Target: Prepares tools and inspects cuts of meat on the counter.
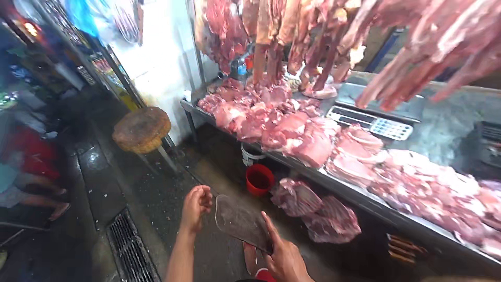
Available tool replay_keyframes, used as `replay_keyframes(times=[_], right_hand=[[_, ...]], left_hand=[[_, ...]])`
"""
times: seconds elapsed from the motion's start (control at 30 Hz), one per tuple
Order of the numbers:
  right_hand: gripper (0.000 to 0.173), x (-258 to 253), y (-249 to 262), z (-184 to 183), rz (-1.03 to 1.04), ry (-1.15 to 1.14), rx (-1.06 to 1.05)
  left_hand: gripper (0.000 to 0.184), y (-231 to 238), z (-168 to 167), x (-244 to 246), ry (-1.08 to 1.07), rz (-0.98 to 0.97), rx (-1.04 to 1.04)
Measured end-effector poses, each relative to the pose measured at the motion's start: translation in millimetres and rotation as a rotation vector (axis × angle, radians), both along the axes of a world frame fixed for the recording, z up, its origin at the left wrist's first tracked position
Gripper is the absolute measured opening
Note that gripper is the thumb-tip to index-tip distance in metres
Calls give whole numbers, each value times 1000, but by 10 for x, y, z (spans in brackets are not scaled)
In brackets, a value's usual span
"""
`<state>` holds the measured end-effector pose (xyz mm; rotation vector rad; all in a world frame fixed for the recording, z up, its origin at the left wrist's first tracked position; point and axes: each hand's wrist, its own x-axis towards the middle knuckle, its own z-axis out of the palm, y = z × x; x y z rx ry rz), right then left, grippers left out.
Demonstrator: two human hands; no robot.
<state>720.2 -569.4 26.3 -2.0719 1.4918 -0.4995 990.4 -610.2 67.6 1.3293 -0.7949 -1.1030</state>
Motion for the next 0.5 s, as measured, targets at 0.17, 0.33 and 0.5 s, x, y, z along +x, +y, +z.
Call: replay_keyframes(times=[0.17,0.33,0.5], right_hand=[[99,223,-1280,-115,43,194,-396],[92,632,-2216,-198,201,236,-497],[79,1176,-2882,-356,280,230,-525]], left_hand=[[48,-644,536,349,-458,-18,332],[54,-1347,194,659,-595,142,413],[51,-1851,38,1180,-539,175,465]])
